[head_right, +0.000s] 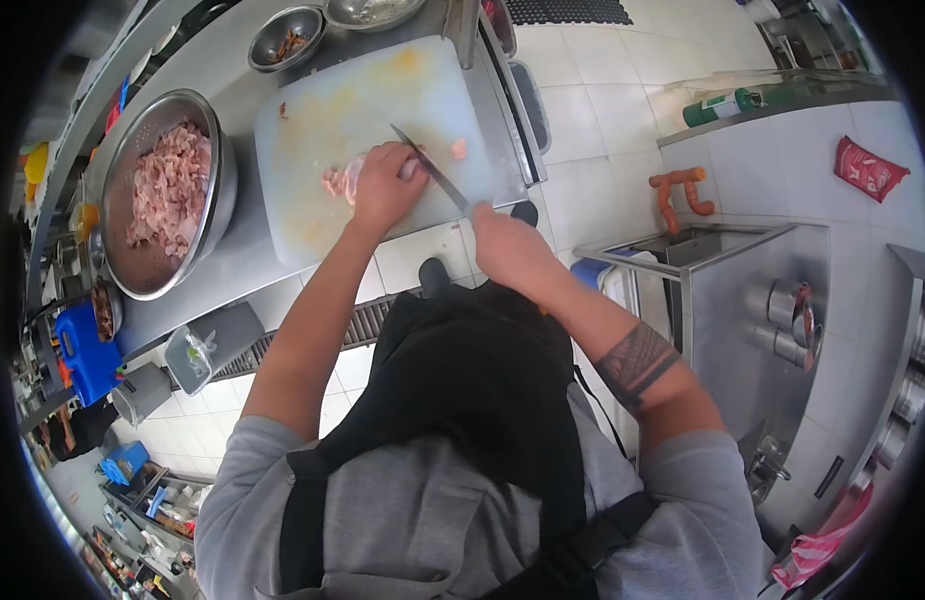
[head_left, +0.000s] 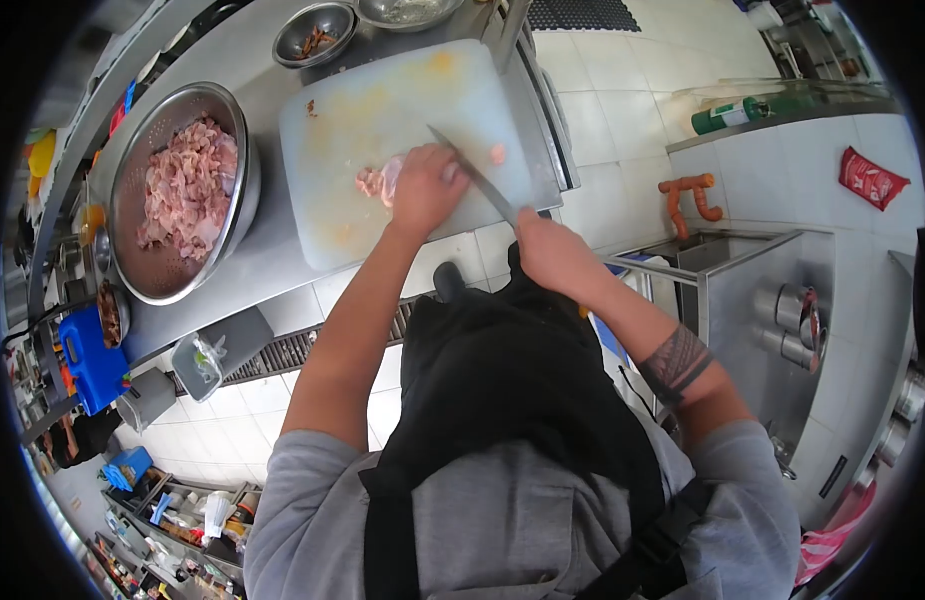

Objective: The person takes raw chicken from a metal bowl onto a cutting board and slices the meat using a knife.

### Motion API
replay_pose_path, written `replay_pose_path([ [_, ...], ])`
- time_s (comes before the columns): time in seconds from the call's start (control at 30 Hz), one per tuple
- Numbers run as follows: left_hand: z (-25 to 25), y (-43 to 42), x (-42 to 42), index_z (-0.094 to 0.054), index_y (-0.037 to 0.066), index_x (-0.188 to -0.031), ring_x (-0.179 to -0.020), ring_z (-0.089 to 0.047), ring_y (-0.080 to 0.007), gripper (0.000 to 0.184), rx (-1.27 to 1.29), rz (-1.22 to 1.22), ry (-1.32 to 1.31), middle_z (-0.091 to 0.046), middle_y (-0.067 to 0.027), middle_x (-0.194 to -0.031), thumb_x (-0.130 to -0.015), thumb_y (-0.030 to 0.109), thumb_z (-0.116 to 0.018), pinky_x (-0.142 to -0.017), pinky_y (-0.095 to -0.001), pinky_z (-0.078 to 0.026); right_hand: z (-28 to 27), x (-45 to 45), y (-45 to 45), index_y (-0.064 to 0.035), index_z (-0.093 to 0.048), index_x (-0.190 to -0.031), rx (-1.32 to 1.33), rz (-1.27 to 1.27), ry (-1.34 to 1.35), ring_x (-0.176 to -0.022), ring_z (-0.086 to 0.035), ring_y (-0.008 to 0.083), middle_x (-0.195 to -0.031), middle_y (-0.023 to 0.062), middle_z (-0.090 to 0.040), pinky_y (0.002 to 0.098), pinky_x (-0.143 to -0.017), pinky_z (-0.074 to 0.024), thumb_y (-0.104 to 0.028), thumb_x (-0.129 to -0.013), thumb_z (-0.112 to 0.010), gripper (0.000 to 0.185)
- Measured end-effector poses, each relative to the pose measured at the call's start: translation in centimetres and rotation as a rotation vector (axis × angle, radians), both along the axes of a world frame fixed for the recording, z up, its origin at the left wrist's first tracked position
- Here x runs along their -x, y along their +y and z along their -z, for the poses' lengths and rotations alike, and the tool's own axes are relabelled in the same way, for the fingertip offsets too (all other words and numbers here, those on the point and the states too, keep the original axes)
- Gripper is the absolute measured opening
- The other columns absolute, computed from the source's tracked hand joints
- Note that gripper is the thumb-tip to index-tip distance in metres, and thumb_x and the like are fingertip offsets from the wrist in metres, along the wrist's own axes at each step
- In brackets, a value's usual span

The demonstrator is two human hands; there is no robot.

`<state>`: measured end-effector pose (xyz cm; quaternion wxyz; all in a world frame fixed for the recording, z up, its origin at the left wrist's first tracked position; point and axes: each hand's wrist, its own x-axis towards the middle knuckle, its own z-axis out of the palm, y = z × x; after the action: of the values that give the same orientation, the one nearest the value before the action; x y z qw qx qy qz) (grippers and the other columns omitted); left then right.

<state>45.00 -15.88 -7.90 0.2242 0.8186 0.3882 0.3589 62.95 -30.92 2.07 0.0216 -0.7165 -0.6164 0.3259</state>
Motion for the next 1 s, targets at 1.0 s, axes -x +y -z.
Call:
replay_pose_path([
  [1.0, 0.6, -1.1, 2.3, -0.072, 0.005, -0.105, -0.111, -0.065, -0.0343, 0.026, 0.025, -0.029, -0.045, -0.071, -0.0112, -0.111, -0.080, 0.012, -0.077, -0.098, -0.0449, -0.053, -6.2, 0.6, -3.1, 0.0009, -0.054, -0.110, 0.094, -0.006, -0.116, -0.088, -0.072, 0.0498, -0.089, 0.0277, -0.073, 0.0620, -0.079, -0.0542, -0.020, -0.107, -0.051, 0.021],
])
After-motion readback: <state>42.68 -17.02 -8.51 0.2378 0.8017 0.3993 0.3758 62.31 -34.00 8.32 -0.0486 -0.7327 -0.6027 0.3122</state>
